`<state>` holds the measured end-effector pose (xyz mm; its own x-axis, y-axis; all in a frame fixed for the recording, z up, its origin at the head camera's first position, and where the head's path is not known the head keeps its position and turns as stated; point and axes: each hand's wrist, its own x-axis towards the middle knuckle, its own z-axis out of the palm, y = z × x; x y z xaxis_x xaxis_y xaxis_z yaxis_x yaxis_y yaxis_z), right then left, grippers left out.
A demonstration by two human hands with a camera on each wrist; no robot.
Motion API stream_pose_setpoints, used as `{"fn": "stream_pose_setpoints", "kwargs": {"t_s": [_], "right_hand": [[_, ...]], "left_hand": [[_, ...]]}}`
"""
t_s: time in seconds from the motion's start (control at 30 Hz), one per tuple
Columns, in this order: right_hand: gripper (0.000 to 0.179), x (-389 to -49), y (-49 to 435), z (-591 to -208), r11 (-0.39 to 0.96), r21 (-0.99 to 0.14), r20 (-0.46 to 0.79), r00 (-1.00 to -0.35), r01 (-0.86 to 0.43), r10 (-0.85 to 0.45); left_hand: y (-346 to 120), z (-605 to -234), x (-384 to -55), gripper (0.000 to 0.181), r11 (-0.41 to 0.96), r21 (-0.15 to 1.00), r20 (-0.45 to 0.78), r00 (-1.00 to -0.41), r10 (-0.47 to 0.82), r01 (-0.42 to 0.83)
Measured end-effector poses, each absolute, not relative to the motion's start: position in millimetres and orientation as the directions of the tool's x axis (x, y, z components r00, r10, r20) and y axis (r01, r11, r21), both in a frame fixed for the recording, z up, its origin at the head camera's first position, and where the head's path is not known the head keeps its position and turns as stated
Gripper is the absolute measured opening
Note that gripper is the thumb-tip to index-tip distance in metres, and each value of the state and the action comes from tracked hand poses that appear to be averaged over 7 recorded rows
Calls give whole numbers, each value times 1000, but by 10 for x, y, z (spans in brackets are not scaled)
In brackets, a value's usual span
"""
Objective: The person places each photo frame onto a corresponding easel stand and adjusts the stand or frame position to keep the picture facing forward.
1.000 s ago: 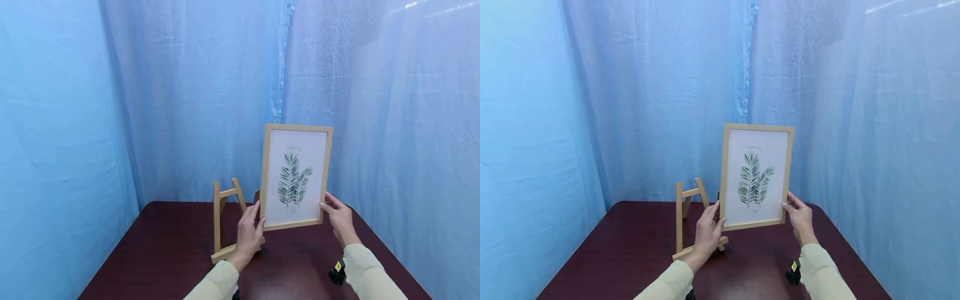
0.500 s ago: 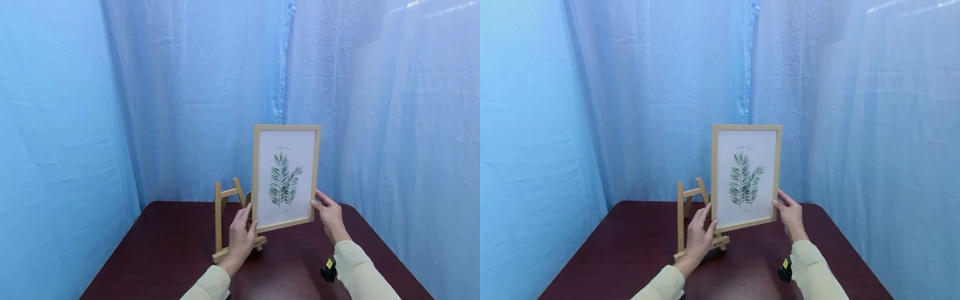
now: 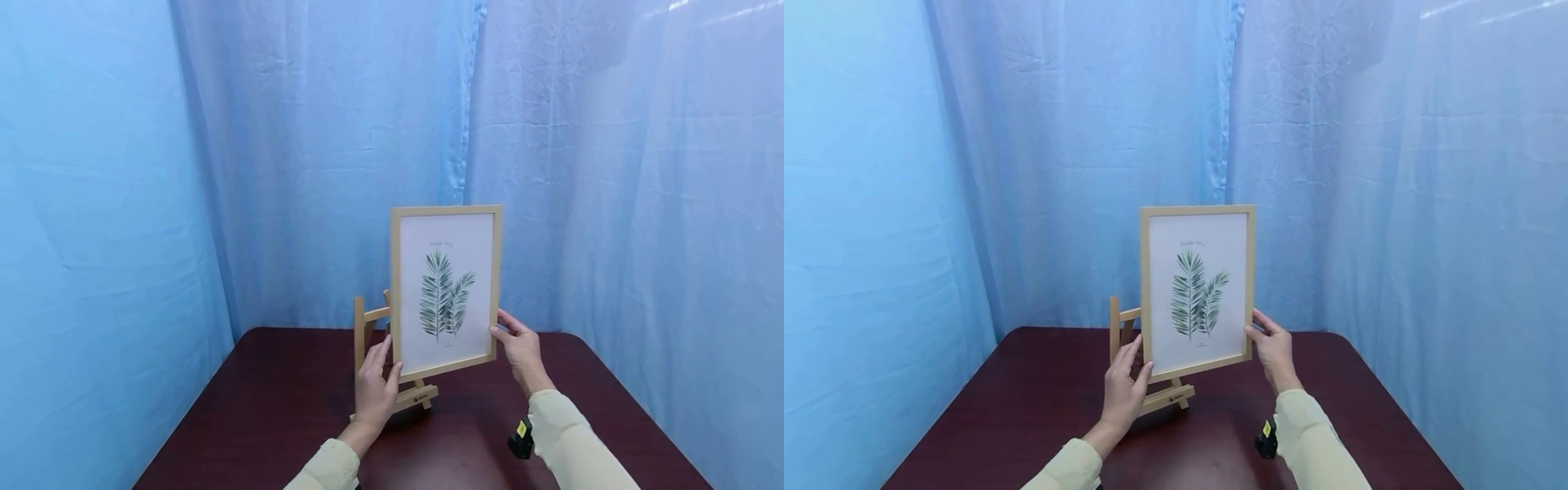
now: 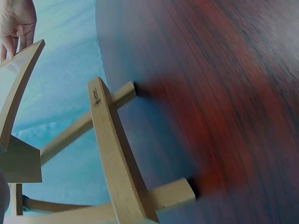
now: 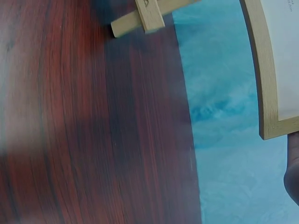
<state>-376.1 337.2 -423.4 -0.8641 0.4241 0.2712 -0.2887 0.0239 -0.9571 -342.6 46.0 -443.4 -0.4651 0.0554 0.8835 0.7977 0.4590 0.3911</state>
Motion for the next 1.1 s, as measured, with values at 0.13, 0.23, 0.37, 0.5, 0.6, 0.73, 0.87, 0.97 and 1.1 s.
{"fn": "stream_pose_setpoints", "kwargs": {"t_s": [0.13, 0.23, 0.37, 0.5, 0.6, 0.73, 0.87, 0.97, 1.1], "right_hand": [[47, -3798, 3400, -4220, 23, -963, 257, -891, -268, 375], [45, -3796, 3382, -4209, 30, -966, 248, -895, -255, 371], [46, -3793, 3372, -4196, 23, -967, 245, -898, -255, 366], [46, -3785, 3392, -4199, 19, -967, 245, -899, -255, 364], [46, -3766, 3411, -4212, 32, -969, 240, -897, -246, 371], [46, -3761, 3396, -4226, 50, -968, 247, -893, -246, 378], [45, -3765, 3392, -4225, 46, -967, 249, -889, -251, 383], [44, -3770, 3396, -4221, 39, -968, 242, -892, -246, 382], [43, -3775, 3402, -4224, 34, -969, 241, -897, -246, 370]], "left_hand": [[508, -4398, -3326, 57, 516, 397, 874, -484, 39, 759], [491, -4390, -3313, 56, 527, 408, 867, -497, 31, 746], [484, -4388, -3300, 56, 535, 438, 849, -527, 17, 723], [506, -4371, -3282, 57, 540, 451, 839, -544, 16, 711], [532, -4358, -3264, 56, 543, 455, 833, -553, 20, 706], [534, -4362, -3256, 56, 550, 457, 830, -557, 17, 699], [544, -4369, -3257, 56, 554, 453, 835, -550, 9, 698], [556, -4371, -3261, 57, 561, 442, 844, -536, 4, 700], [575, -4374, -3248, 56, 574, 448, 841, -541, -11, 685]]}}
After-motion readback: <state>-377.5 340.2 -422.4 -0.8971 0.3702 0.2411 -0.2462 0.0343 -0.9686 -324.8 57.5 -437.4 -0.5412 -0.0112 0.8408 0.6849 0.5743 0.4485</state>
